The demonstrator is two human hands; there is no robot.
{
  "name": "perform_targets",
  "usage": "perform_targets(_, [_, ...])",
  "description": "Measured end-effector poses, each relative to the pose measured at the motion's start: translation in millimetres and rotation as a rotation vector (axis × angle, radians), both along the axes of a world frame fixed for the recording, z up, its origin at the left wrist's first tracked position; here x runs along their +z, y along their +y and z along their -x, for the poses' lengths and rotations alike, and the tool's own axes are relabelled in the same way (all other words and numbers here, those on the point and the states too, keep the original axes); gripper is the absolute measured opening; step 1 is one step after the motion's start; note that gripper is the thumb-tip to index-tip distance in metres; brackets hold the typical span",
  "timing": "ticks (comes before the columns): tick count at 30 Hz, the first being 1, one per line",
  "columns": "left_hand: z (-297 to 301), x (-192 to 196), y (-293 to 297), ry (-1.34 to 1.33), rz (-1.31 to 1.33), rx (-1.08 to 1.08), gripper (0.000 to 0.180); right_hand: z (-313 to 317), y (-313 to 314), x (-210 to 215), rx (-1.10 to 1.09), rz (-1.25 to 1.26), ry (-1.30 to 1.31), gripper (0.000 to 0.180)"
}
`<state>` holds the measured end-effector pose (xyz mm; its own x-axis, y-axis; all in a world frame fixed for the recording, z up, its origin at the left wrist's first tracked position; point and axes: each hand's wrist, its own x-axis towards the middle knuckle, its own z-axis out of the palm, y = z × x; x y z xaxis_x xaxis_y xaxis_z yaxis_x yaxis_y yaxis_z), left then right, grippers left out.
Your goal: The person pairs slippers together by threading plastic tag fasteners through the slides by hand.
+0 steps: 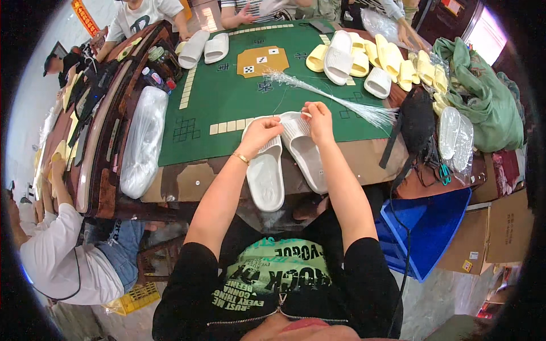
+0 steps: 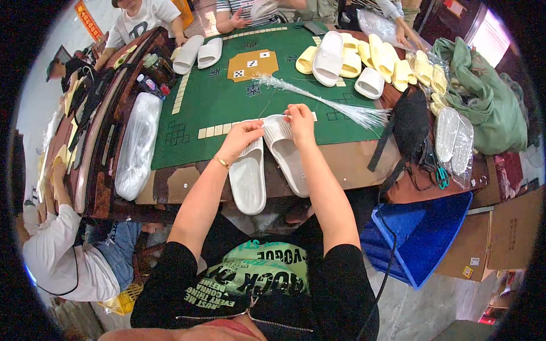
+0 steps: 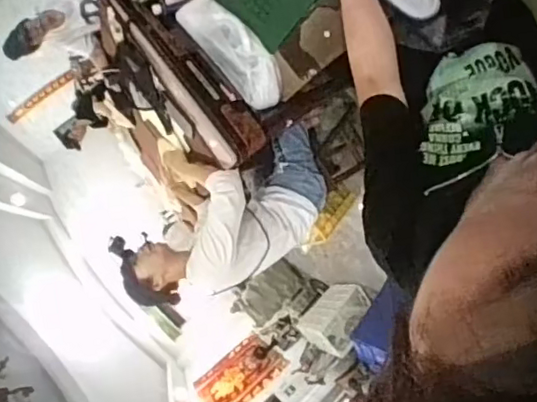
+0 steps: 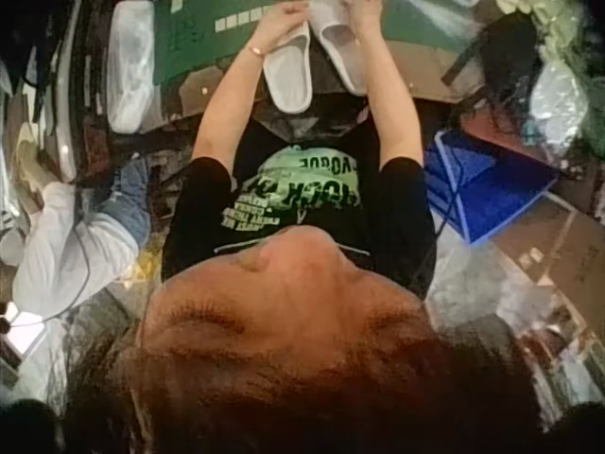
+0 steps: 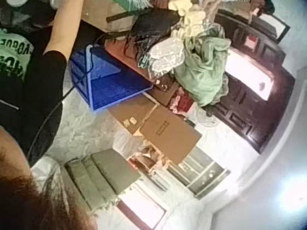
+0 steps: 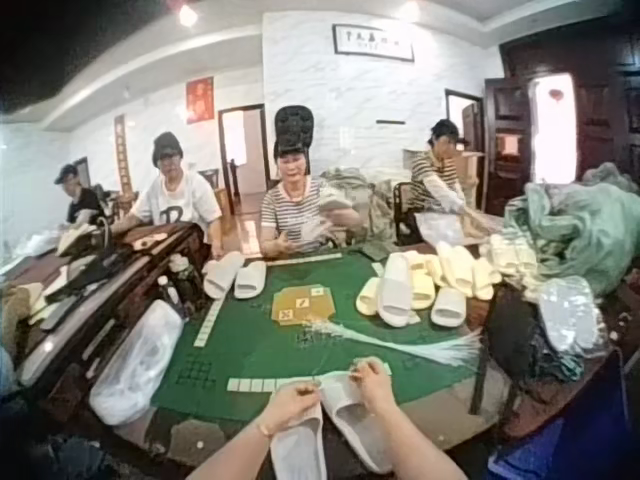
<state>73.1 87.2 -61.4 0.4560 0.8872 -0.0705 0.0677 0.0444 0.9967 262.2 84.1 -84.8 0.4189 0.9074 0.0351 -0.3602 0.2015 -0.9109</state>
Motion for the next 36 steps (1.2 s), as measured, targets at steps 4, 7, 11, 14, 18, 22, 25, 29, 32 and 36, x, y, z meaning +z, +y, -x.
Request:
perform_targets(4, [3, -1, -1, 0.099, -0.144, -0.039, 0.018, -5, 2, -1, 0.004, 0.033, 0.152, 0.013])
perform_targets(7, [2, 0, -6, 0.068, -0.193, -0.109, 0.017, -3, 1, -1, -0.013, 0.012, 0.111, 0.014])
perform_targets(11, [8, 4, -5, 0.101, -0.235, -0.156, 0.018, 3, -1, 3, -0.031, 0.018, 0.045, 0.013])
perform_targets(14, [7, 4, -7, 0.014, -0.117, -0.168, 0.015, 0, -2, 3, -0.045, 0.012, 0.095, 0.013])
perform_targets(18, [6, 6, -12, 0.251, -0.429, -0.214, 0.014, -3, -3, 4, -0.053, 0.015, 0.163, 0.013])
perform_targets(22, [7, 2, -10, 0.162, -0.346, -0.196, 0.013, 1, -3, 4, -0.059, -0.019, 0.148, 0.012])
perform_targets(25, [8, -4, -6, 0.079, -0.257, -0.177, 0.012, 2, -3, 2, -0.062, -0.016, 0.046, 0.013])
perform_targets(29, [8, -7, -4, 0.013, -0.203, -0.159, 0.010, 3, -3, 0, -0.030, -0.009, -0.026, 0.015])
perform_targets(32, [7, -8, -3, -0.014, -0.144, -0.146, 0.011, 4, -3, 0, 0.047, -0.017, -0.182, 0.015])
perform_targets(36, [8, -11, -1, -0.065, -0.114, -0.130, 0.013, 6, -3, 3, 0.032, -0.027, -0.112, 0.013])
